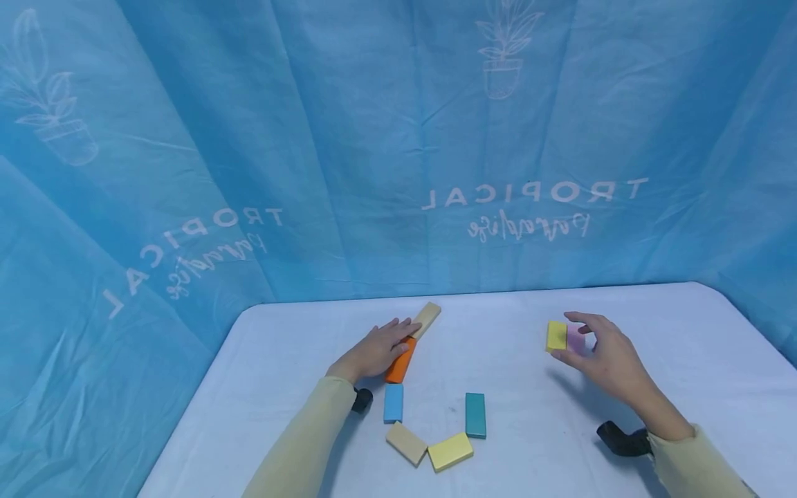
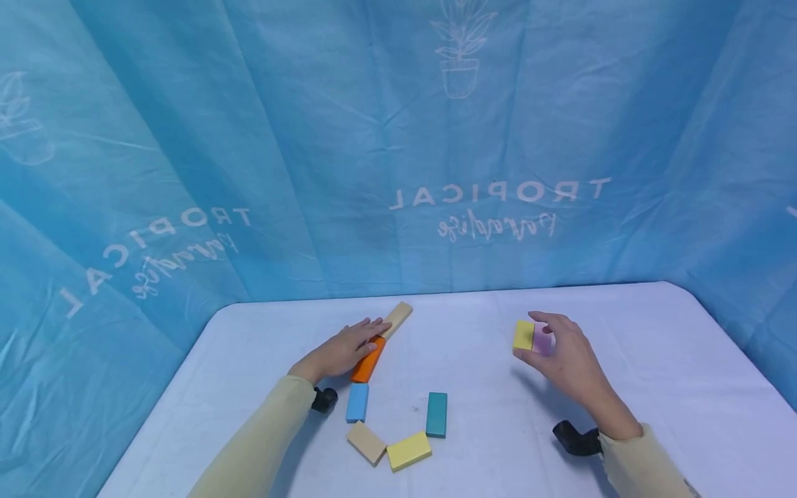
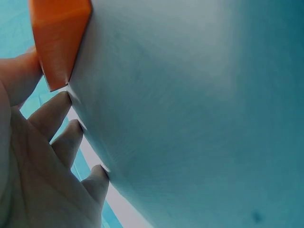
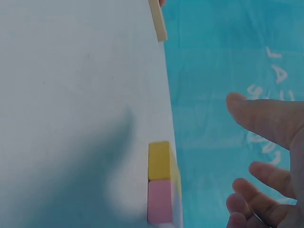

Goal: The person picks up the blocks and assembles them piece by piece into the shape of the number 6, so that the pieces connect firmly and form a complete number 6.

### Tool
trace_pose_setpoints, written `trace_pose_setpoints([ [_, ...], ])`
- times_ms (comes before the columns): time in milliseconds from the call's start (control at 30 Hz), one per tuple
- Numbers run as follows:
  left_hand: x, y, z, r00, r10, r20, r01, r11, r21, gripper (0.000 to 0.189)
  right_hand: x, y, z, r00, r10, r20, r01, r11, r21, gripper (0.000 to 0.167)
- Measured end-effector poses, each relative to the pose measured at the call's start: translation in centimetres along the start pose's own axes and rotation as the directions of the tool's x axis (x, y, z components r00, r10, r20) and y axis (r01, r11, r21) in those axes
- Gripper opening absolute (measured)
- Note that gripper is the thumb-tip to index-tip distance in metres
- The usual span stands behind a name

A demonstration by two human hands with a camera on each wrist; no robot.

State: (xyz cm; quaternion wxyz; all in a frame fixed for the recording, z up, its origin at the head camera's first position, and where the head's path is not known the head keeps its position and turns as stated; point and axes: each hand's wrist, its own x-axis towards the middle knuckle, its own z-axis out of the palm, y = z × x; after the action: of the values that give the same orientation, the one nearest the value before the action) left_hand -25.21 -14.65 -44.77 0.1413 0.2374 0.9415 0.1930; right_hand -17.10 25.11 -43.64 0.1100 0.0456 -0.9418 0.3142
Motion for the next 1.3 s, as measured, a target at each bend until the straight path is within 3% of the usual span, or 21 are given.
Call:
trace_pose_setpoints([
  [167,0.0,0.1,-0.1,1.000,0.009,-0.003,-0.009,1.000,-0.004,0.049,0.1,0.7,0.1,0.999,0.040,-0.008,-0.040,0.999,0.005,0.076],
  [633,0.0,0.0,0.0,1.000,-0.006,-0.001,0.006,1.000,0.010,0.049,0.7,2.9,0.7,0.969,0.197,0.149,-0.196,0.980,-0.020,0.094],
  [1300,0.0,0.0,0.0,1.000,0.002,-0.003,-0.002,1.000,0.012,0.050,1.1,3.9,1.7,0.967,0.204,0.151,-0.199,0.979,-0.047,0.084],
])
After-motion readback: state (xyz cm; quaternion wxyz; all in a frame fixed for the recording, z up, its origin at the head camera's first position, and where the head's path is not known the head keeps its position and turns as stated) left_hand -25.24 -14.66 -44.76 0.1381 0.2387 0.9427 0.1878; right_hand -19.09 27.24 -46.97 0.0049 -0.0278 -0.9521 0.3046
